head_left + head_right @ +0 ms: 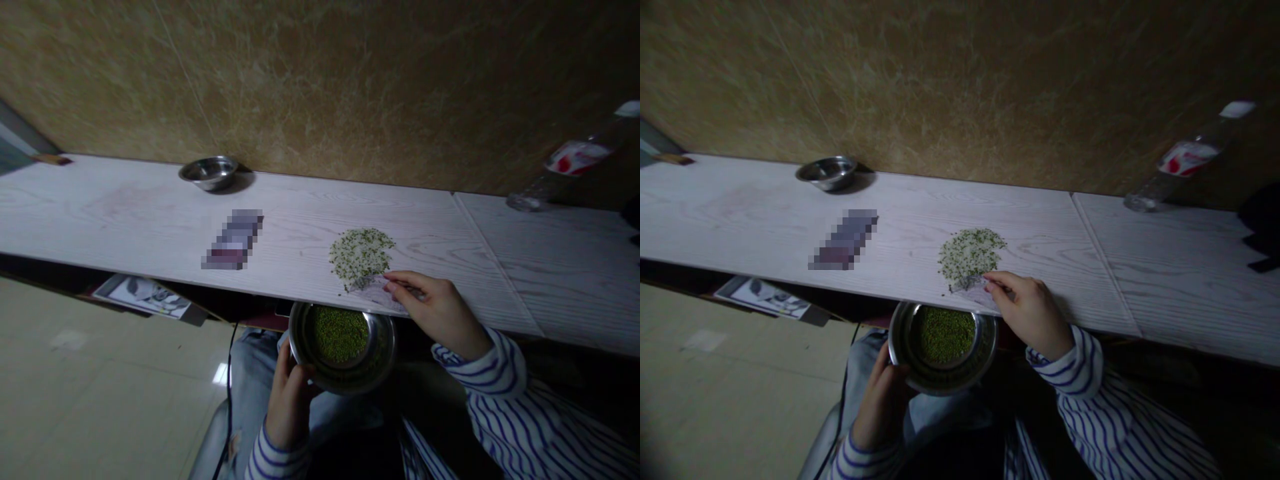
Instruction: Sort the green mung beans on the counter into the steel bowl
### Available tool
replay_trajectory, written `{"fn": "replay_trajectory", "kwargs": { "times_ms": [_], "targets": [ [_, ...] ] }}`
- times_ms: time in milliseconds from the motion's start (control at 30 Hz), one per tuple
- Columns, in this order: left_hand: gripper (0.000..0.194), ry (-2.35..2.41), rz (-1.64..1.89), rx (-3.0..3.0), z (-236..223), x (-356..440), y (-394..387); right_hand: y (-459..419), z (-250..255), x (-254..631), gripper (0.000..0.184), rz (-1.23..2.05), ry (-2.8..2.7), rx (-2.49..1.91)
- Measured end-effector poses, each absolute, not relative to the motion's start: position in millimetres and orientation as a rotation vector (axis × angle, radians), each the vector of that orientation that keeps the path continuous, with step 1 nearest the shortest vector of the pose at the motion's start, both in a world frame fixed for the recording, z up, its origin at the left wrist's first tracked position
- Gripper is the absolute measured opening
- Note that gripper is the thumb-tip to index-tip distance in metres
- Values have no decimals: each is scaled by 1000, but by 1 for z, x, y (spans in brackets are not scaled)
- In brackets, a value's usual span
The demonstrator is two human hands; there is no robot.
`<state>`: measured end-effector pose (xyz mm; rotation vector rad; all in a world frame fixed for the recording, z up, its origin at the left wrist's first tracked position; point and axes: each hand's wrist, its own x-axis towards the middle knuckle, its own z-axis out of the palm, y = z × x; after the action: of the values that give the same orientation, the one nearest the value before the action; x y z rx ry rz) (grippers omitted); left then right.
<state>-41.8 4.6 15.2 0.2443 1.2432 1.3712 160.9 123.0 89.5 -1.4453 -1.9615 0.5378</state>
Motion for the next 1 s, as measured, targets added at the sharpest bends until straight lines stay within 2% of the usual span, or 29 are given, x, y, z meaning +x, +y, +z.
{"fn": "replay_trajectory", "kwargs": {
  "times_ms": [1000],
  "targets": [
    [69, 1236, 1387, 244, 16, -44, 4, 126, 83, 157, 25, 616, -1877, -1477]
  ]
}}
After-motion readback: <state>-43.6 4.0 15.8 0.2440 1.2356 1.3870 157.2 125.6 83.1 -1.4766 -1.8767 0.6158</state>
